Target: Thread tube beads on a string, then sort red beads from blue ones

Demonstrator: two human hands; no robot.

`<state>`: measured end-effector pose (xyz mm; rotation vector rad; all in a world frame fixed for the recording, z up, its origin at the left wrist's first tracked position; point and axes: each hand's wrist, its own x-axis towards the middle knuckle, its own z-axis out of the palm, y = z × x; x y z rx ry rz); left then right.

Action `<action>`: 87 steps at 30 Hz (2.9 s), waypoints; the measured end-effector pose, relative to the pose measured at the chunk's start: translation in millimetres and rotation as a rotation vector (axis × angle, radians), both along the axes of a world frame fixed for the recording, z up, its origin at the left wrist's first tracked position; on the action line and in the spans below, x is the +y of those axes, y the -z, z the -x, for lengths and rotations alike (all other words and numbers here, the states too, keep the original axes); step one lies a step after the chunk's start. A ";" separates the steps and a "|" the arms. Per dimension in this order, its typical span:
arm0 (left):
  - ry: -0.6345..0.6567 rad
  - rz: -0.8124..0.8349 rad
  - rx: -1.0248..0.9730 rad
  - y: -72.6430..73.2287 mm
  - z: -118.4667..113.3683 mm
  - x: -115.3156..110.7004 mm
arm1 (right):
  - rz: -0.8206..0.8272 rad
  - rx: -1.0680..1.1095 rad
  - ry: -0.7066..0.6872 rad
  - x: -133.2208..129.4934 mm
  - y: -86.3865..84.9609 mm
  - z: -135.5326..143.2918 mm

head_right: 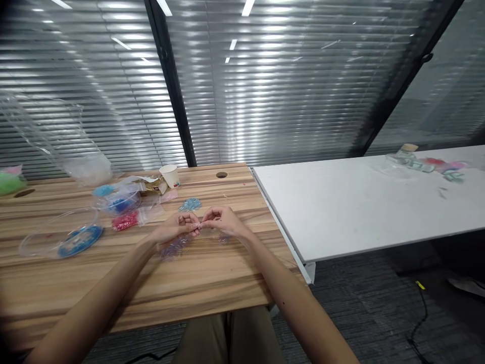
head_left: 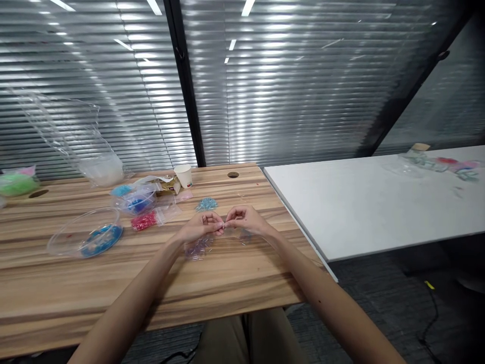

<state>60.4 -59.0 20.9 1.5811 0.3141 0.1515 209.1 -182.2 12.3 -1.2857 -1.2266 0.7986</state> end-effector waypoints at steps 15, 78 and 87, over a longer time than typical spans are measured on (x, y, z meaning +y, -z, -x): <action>-0.065 -0.759 0.091 -0.3 4.5 29.3 | -0.032 0.067 0.205 0.1 0.1 -7.9; -0.472 -0.928 -0.045 37.6 -2.7 70.1 | -0.072 0.064 0.361 3.4 9.7 -18.4; -0.583 -0.865 -0.085 39.3 -1.5 70.1 | -0.086 0.127 0.486 -2.8 2.4 -24.3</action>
